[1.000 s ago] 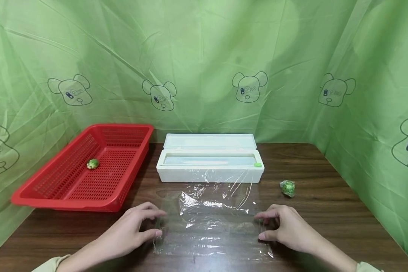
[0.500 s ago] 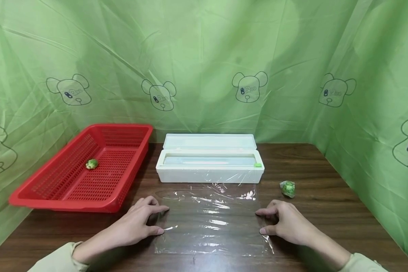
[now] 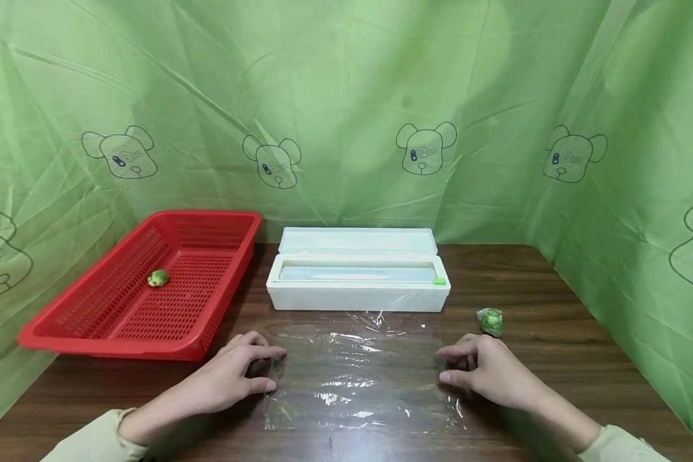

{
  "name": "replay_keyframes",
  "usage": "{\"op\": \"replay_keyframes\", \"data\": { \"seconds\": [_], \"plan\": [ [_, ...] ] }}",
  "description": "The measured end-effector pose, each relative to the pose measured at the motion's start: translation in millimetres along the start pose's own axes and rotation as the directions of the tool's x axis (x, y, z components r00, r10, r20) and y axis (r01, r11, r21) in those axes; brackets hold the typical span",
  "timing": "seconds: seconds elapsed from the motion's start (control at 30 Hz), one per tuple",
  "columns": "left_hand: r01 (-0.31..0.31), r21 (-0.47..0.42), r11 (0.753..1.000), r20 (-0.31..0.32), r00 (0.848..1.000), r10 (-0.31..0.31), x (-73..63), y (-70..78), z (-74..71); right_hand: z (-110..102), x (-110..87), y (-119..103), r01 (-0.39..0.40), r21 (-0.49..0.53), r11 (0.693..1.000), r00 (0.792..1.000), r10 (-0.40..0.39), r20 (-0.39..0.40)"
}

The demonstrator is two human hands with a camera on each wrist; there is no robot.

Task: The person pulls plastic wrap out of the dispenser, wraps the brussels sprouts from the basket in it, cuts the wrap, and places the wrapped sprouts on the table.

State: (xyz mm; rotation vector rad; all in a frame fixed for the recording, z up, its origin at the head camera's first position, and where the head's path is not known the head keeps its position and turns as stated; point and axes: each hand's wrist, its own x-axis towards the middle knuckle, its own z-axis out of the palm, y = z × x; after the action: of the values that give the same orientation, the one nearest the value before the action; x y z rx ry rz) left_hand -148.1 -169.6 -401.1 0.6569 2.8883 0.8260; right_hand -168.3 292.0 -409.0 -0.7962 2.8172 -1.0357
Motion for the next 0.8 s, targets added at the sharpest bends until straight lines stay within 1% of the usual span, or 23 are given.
{"op": "replay_keyframes", "data": {
  "seconds": [0.13, 0.23, 0.43, 0.63, 0.7, 0.8],
  "plan": [
    [0.015, 0.009, 1.000, 0.003, 1.000, -0.015, 1.3, 0.7, 0.9, 3.0, 1.7, 0.0, 0.034, -0.058, 0.998, 0.999, -0.034, -0.002],
    [0.025, 0.008, 1.000, 0.011, 1.000, -0.025, 2.2, 1.5, 0.8, 4.4, 2.6, 0.3, 0.040, -0.068, 0.997, 0.999, -0.040, 0.000],
    [0.024, -0.019, 1.000, 0.021, 1.000, -0.023, 5.1, 0.0, 0.0, 5.1, 4.7, 3.0, 0.060, -0.081, 0.995, 0.998, -0.060, -0.003],
    [0.018, -0.050, 0.999, 0.032, 0.999, -0.016, 5.8, -0.5, -2.2, 5.0, 5.8, 3.3, 0.046, -0.079, 0.996, 0.999, -0.045, 0.008],
    [0.019, -0.072, 0.997, 0.031, 0.999, -0.017, 5.9, -1.1, -2.7, 4.8, 6.1, 3.2, 0.041, -0.076, 0.996, 0.999, -0.040, 0.008],
    [0.026, -0.078, 0.997, 0.024, 0.999, -0.024, 6.1, -2.0, -2.9, 4.7, 6.4, 3.1, 0.041, -0.080, 0.996, 0.999, -0.041, 0.005]
  ]
}}
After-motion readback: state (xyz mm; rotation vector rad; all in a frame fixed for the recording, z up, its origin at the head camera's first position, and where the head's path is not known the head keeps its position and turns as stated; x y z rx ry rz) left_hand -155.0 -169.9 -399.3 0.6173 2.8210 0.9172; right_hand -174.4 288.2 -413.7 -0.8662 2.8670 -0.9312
